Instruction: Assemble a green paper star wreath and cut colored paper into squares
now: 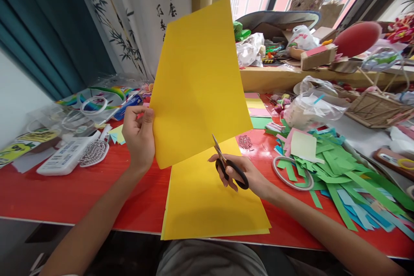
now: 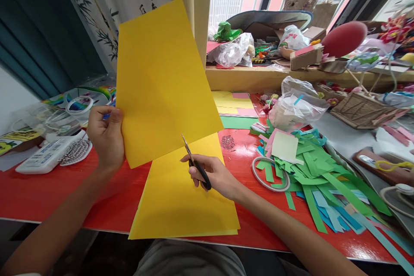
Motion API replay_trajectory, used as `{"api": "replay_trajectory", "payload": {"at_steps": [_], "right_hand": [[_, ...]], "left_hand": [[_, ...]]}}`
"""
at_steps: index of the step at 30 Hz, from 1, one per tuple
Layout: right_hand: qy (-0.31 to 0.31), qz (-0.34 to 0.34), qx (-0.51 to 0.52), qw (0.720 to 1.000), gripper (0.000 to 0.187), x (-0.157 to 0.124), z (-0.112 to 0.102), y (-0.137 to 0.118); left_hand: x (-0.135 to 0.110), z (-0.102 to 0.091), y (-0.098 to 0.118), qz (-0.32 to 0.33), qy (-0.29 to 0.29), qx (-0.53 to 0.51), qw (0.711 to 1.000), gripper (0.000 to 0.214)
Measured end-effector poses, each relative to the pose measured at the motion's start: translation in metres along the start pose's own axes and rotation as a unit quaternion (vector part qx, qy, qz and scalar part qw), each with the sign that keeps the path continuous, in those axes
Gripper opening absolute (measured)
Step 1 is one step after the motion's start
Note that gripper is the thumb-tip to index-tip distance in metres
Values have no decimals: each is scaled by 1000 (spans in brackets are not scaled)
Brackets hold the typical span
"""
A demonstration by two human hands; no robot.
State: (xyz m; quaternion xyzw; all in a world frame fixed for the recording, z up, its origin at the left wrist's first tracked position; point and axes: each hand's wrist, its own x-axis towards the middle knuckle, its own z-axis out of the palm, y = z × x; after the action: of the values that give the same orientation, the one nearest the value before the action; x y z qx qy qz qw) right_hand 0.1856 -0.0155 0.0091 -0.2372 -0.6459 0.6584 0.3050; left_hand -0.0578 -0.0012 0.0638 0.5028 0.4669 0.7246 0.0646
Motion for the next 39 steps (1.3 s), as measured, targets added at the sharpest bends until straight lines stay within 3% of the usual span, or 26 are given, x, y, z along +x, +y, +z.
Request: {"api": "replay_trajectory", "payload": {"at_steps": [6,20,39], "right_hand": [[-2,-2,-5,1000,45,-1,1,-1],[14,17,-1,1000,39,-1,6,-7],[14,17,6,1000,33,-1,8,-6]], "left_hand": [[2,0,-4,20,3,-2,1000,25],[2,-1,-5,-6,-12,-13,1000,26],[4,1,-7,5,-13,-32,999,27]]}}
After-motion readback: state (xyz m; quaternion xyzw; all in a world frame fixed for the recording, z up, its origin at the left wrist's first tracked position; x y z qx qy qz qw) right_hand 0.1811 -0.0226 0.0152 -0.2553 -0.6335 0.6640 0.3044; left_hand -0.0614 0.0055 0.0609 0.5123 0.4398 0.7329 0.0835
